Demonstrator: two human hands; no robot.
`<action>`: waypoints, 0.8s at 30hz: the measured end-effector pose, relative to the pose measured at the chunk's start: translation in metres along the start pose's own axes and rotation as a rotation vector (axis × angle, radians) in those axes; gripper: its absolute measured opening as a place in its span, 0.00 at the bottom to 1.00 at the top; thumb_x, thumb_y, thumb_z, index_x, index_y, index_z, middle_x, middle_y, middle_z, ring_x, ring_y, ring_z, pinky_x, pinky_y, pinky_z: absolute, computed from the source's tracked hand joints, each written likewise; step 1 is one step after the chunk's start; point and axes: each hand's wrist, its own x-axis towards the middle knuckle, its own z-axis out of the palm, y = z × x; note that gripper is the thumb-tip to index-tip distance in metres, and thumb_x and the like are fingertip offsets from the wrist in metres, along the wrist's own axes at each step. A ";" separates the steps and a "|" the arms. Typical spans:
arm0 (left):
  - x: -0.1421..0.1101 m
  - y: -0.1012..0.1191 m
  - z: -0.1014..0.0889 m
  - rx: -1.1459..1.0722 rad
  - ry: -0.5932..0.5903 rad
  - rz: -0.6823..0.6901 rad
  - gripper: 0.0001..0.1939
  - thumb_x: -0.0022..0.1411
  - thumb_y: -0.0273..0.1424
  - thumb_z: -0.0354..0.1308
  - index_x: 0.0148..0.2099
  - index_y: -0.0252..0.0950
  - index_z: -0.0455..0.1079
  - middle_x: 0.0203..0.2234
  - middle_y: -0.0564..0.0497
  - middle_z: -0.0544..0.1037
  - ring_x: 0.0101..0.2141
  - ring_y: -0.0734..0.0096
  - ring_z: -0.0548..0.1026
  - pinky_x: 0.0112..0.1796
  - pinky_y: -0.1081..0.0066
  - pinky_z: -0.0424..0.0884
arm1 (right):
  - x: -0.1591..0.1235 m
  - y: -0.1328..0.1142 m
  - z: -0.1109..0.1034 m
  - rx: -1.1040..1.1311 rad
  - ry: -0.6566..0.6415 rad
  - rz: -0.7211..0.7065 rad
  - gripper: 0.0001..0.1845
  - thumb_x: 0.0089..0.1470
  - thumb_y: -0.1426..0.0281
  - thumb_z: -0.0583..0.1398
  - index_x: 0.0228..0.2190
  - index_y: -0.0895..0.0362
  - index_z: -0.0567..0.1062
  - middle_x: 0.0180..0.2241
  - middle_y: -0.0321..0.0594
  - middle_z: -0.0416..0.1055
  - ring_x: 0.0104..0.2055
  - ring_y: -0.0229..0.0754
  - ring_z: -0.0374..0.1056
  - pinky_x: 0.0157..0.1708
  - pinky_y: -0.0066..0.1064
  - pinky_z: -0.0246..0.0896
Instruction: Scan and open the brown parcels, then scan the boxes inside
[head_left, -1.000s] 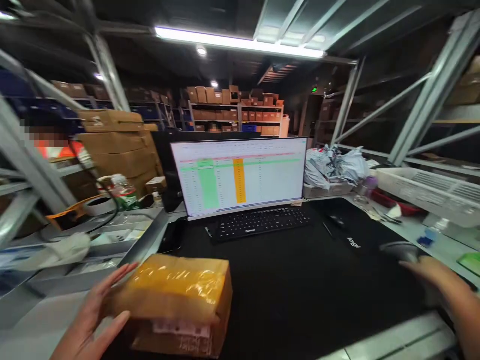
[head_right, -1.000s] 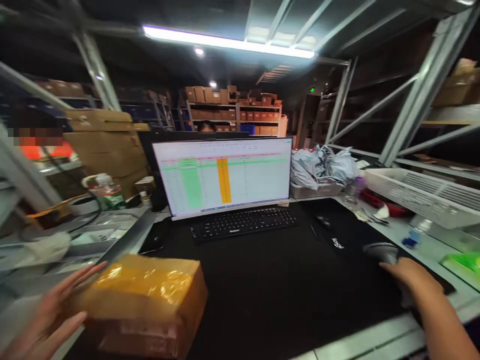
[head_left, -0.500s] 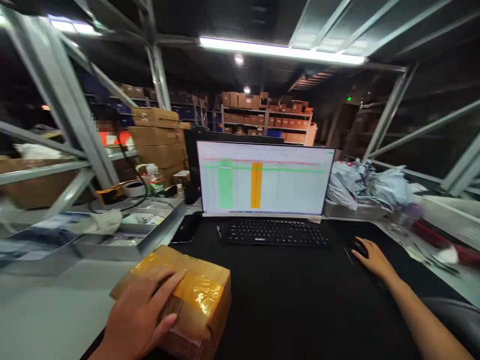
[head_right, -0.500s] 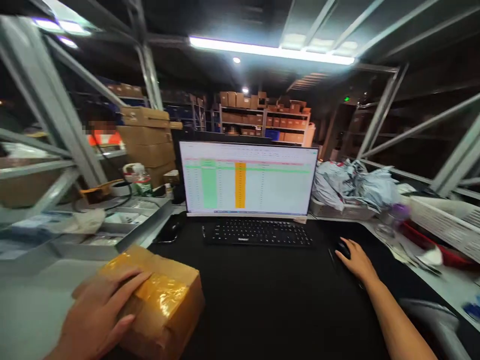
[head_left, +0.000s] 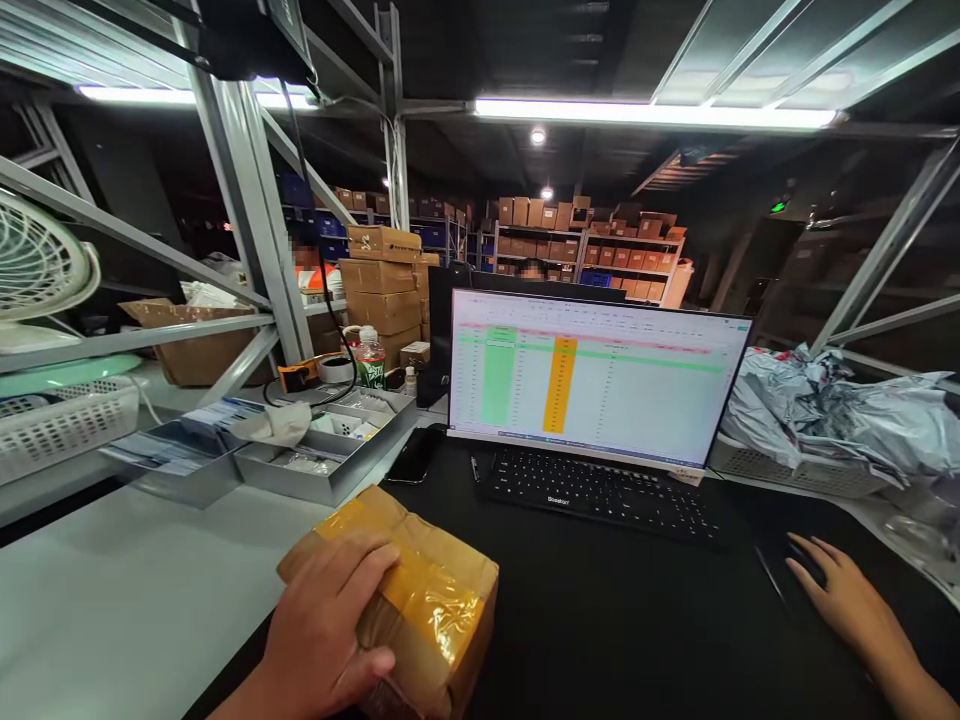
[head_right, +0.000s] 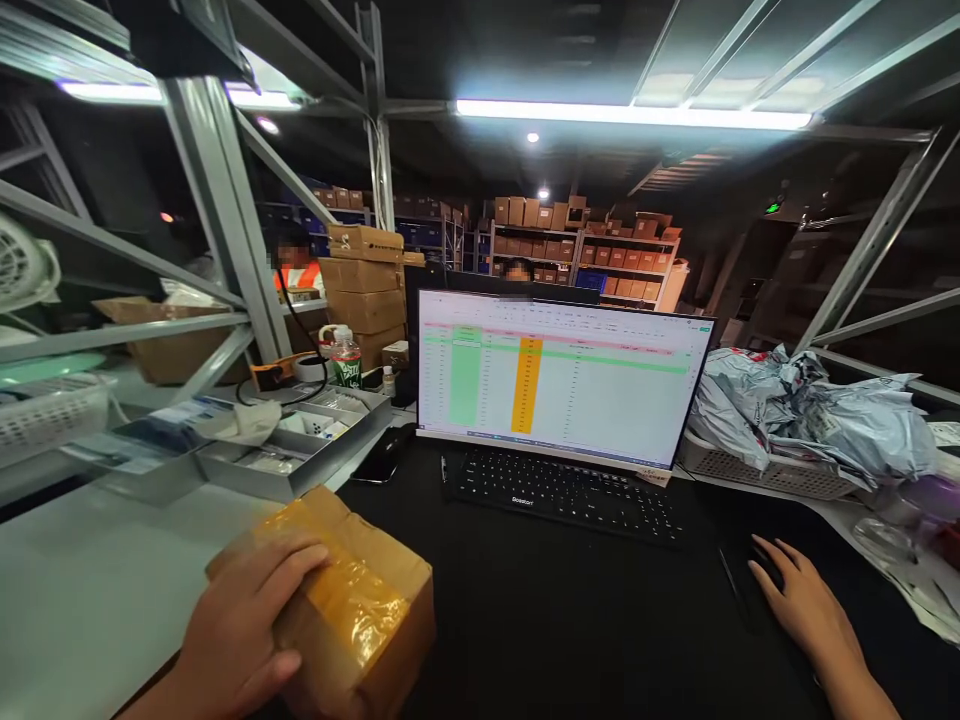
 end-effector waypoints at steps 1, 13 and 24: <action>0.002 0.001 -0.001 0.001 -0.008 -0.003 0.40 0.66 0.63 0.32 0.52 0.37 0.70 0.43 0.42 0.77 0.44 0.52 0.75 0.47 0.58 0.67 | 0.001 -0.001 -0.001 -0.004 -0.017 0.002 0.37 0.56 0.45 0.49 0.58 0.51 0.71 0.61 0.56 0.64 0.65 0.64 0.61 0.60 0.50 0.61; 0.027 0.006 -0.011 0.023 -0.001 0.107 0.35 0.69 0.57 0.34 0.48 0.36 0.71 0.39 0.42 0.80 0.41 0.52 0.75 0.41 0.58 0.66 | 0.000 -0.008 -0.003 -0.023 0.000 -0.001 0.39 0.55 0.45 0.49 0.57 0.54 0.74 0.59 0.54 0.65 0.62 0.63 0.64 0.60 0.53 0.62; 0.019 0.003 -0.005 0.019 0.000 0.067 0.37 0.69 0.58 0.32 0.48 0.36 0.72 0.40 0.41 0.79 0.41 0.51 0.75 0.41 0.58 0.68 | -0.001 -0.027 -0.014 -0.047 0.012 0.024 0.40 0.52 0.45 0.48 0.55 0.56 0.74 0.58 0.55 0.66 0.62 0.62 0.64 0.60 0.52 0.63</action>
